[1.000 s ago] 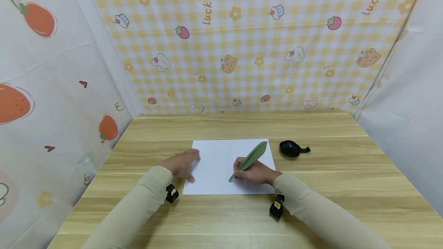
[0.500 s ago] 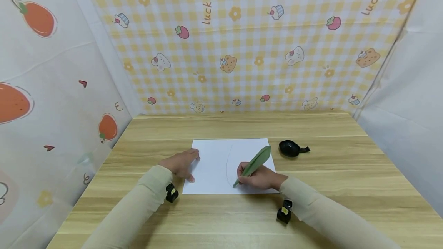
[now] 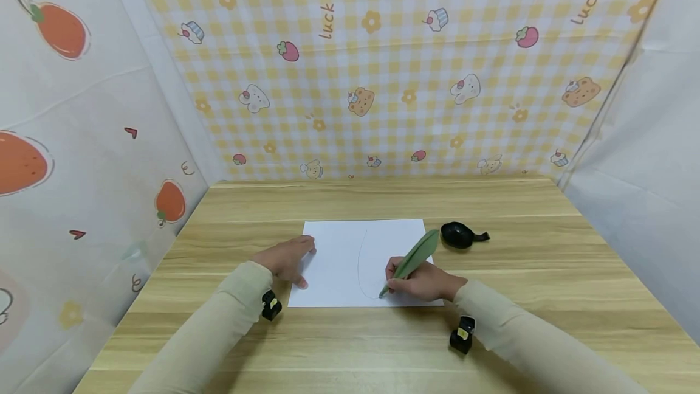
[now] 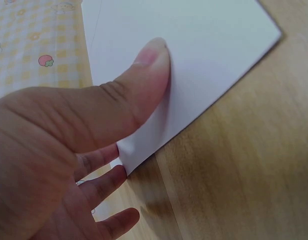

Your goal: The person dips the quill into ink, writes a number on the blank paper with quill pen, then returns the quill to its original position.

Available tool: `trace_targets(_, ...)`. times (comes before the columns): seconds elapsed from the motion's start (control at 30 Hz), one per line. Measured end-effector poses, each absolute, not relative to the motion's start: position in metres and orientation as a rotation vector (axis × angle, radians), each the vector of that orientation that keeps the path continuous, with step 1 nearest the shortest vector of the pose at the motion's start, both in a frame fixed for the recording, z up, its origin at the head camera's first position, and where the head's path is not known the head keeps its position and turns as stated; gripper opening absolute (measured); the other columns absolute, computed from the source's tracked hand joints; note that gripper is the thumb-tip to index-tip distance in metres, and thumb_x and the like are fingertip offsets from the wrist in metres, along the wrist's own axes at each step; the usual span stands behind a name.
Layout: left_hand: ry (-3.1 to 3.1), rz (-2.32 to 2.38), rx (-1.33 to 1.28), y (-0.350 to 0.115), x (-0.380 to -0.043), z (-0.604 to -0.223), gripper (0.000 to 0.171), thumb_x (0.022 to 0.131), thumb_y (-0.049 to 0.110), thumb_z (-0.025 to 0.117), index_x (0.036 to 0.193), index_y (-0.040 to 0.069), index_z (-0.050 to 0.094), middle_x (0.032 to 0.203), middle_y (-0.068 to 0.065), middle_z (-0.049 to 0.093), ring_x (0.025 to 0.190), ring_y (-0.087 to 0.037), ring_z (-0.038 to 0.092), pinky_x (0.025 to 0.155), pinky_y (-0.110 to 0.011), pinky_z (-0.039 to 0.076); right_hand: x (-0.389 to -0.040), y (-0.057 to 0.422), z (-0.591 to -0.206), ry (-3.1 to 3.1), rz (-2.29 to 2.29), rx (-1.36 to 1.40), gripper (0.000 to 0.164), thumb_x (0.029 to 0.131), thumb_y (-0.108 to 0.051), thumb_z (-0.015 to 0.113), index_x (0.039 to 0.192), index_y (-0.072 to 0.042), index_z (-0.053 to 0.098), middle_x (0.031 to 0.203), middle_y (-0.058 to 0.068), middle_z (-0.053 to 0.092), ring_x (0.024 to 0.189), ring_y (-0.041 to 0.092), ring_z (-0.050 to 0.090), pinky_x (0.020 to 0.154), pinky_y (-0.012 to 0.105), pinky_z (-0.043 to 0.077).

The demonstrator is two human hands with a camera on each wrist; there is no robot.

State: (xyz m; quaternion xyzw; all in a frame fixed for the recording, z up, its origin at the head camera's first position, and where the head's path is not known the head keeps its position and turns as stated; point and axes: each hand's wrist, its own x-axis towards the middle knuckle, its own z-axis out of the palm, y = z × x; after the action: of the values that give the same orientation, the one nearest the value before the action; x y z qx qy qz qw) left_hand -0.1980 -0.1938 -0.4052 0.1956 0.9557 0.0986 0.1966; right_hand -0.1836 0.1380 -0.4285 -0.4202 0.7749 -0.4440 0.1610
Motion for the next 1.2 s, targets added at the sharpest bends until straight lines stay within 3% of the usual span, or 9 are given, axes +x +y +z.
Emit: trace_targets(1.2,2.677,0.271,0.564,-0.194,-0.198,-0.404,0.067,0.071,0.023,0.087,0.125,0.006,0.052,0.148,-0.014,0.036,0.134,-0.034,0.039,0.107,-0.044,0.035,-0.212,0.143,-0.425,2.267,-1.305,-1.157,0.007,0.092,-0.001,0.060,0.086,-0.004,0.058,0.078,0.008,0.065,0.068,0.010,0.051,0.063,0.024,0.042)
